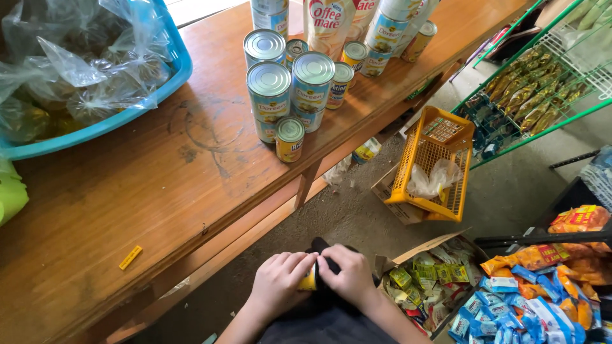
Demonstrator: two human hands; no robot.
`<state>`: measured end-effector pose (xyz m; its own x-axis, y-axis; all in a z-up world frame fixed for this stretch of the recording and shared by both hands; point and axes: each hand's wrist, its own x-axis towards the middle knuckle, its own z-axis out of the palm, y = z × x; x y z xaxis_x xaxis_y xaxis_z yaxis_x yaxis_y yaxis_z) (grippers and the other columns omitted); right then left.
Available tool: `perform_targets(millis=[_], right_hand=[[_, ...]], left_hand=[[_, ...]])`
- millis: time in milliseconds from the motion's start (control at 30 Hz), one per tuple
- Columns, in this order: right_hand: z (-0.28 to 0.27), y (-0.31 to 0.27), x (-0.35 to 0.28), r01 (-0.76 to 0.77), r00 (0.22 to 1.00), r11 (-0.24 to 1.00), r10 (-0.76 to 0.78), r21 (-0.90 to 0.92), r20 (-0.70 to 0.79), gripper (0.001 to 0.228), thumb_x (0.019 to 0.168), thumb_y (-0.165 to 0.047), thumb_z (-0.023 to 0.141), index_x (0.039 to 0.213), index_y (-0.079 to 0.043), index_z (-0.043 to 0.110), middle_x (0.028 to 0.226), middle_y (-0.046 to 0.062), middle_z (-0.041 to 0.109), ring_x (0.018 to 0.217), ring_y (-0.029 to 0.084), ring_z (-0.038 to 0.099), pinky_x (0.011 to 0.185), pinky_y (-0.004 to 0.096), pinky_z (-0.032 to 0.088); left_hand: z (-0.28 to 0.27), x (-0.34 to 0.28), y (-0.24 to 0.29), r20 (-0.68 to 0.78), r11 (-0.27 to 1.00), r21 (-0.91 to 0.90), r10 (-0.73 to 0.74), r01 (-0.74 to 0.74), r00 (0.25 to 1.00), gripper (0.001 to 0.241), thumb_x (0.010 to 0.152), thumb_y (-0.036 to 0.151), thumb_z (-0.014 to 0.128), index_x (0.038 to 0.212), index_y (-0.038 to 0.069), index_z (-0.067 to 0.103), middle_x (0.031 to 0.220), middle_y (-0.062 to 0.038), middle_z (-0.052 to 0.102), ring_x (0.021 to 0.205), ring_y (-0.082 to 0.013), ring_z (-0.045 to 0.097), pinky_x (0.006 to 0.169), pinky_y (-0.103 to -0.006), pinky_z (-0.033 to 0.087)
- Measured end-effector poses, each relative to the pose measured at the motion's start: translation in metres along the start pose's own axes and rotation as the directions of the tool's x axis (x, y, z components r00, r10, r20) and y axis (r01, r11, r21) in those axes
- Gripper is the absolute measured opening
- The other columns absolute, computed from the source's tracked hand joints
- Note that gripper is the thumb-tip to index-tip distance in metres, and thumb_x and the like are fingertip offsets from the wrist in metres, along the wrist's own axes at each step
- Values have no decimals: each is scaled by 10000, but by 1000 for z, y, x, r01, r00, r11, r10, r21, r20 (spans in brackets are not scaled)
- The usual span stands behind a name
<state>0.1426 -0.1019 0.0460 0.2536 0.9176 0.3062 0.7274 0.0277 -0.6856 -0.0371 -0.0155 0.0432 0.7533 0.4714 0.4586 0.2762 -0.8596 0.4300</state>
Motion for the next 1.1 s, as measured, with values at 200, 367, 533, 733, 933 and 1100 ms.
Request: perform_targets(millis=[200,367,533,733,933,1100], right_hand=[[-13,-16,-3,53,998,991,-56,120,15,78,781,-114,713,845,-69,718,757,35,725,559,190,634,540,280,524],[-6,0,-12,-5,1000,998,6,60,-20,82,791,-118,703,865,-85,718,806,27,736,604,198,665,572,289,541],[-20,-13,-7,127,989,982,-136,143,59,77,786,-119,710,851,-79,696,715,47,674,528,215,588,525,302,489],[-2,15,-12,-59,996,996,64,66,-67,106,806,-154,679,890,-89,685,803,47,719,640,214,666,607,304,537],[-10,2,-11,99,995,994,-99,-55,6,118,789,-146,700,894,-96,677,794,60,717,580,266,656,550,347,534],[-24,-15,-5,160,987,983,-158,96,-29,76,771,-94,684,840,-63,679,709,56,682,531,217,605,519,310,496]], left_hand=[[6,3,4,-35,1000,7,-17,18,999,624,629,220,787,1233,121,670,1091,-39,708,884,-218,691,775,-342,541],[6,2,5,-25,999,-3,34,-34,999,660,625,276,806,1247,114,655,1127,-34,707,899,-210,686,781,-339,532],[14,0,9,-33,996,-85,-36,33,999,619,637,229,802,1233,133,663,1100,-37,705,883,-229,688,763,-342,538],[3,10,10,-29,995,-14,95,-95,995,613,668,292,790,1228,81,655,1120,-46,707,872,-214,675,745,-330,517],[12,7,0,-40,1000,29,-9,10,999,636,664,330,787,1260,148,658,1113,-13,699,887,-210,685,776,-345,535],[23,4,4,57,997,-27,76,-75,995,686,598,253,779,1261,126,656,1120,-38,687,904,-224,677,777,-336,538]])
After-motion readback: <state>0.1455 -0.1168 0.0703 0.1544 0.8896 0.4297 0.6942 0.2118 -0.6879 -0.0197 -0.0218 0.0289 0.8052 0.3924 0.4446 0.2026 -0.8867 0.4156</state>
